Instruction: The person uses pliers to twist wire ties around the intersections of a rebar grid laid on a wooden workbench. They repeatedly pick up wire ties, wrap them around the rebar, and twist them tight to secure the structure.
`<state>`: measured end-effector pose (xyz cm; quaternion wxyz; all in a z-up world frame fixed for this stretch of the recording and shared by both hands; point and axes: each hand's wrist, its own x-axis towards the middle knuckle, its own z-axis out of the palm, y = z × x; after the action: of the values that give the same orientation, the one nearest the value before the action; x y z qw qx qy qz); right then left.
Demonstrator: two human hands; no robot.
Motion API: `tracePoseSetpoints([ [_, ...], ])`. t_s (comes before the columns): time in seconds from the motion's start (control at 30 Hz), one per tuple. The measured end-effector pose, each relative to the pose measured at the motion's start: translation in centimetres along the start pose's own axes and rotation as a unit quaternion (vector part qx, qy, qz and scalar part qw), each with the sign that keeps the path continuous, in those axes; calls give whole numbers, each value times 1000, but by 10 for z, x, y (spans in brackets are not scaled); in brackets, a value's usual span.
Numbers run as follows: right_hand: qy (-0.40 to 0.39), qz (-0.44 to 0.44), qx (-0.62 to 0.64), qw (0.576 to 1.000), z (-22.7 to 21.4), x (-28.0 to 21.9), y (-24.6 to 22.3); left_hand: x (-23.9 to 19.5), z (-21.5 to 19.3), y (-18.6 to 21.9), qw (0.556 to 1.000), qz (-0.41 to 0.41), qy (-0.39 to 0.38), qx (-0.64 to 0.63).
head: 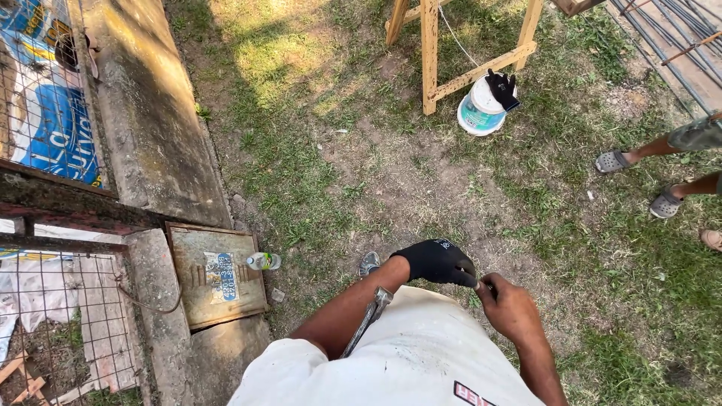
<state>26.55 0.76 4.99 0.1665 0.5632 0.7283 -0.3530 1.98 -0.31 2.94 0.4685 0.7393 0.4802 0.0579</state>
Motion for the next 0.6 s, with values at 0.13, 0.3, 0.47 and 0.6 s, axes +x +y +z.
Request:
tracePoseSetpoints([
  [0.13,-47,30,195,979,-22,-22,-15,1,4,-14,999,48,19,-1],
  [0.3,-51,34,403,913,-1,-3,23,-8,-5,-3,1000,-8,16,20],
  [0.47,-26,71,412,908,8,0,20,-1,6,-6,999,-12,18,27],
  [0.6,93,-42,428,898,42,26,35,2,12,1,998,50,38,31],
])
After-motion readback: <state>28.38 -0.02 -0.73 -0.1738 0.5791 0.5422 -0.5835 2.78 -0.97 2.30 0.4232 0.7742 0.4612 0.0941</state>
